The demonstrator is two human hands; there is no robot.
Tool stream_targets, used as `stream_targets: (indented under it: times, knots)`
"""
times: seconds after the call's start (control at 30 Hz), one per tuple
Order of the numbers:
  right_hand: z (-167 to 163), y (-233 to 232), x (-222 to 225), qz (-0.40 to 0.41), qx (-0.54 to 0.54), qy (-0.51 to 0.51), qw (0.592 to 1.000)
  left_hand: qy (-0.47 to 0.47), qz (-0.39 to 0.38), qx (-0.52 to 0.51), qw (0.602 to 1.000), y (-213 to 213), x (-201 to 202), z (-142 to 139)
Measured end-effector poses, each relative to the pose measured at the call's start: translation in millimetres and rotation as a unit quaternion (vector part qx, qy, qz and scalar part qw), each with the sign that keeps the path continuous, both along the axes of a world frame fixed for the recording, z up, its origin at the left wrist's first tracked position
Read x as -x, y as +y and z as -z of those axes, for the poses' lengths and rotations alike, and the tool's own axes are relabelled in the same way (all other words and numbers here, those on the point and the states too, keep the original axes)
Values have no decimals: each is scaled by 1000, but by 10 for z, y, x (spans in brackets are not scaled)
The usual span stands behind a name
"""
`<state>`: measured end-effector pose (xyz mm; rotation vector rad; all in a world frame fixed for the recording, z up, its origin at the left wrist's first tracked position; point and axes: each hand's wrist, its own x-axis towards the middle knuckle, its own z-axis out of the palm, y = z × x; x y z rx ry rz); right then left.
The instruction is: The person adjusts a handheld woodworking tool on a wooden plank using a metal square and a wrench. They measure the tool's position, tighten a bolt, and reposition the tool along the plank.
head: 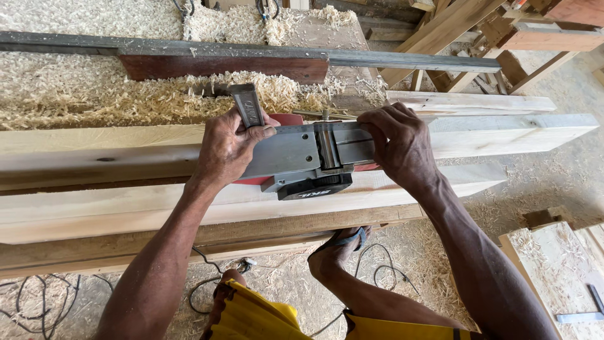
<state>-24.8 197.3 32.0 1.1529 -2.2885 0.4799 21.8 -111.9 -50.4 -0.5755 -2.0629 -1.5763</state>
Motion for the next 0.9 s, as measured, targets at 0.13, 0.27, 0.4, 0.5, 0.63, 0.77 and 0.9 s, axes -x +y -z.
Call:
stream_targets:
  times: [0.13,0.27,0.4,0.5,0.63,0.77,0.9]
  knots:
    - [2,-4,-17,-7,26,-34,999,-4,4,-6,1000,13,2,-34]
    - [28,7,-32,7,39,-52,998,1,-7,11,1000,15,2,-27]
    - [69,3,15,3,30,-50,998,-7,-33,37,999,6,-2,-26]
    - [66,0,22,12,25,-63,998,-10,-36,42,998,14,-15,-38]
    - [-38,-8,-67,9,3,-25,1000,23,-19,27,999,20,-44,-36]
    - [-115,-30,-324,-27,20,167,985,11,-24,24,999,16,-81,21]
    - [-41,-22,-660,-90,15,5,996,18,-9,5,1000,-1,-62,63]
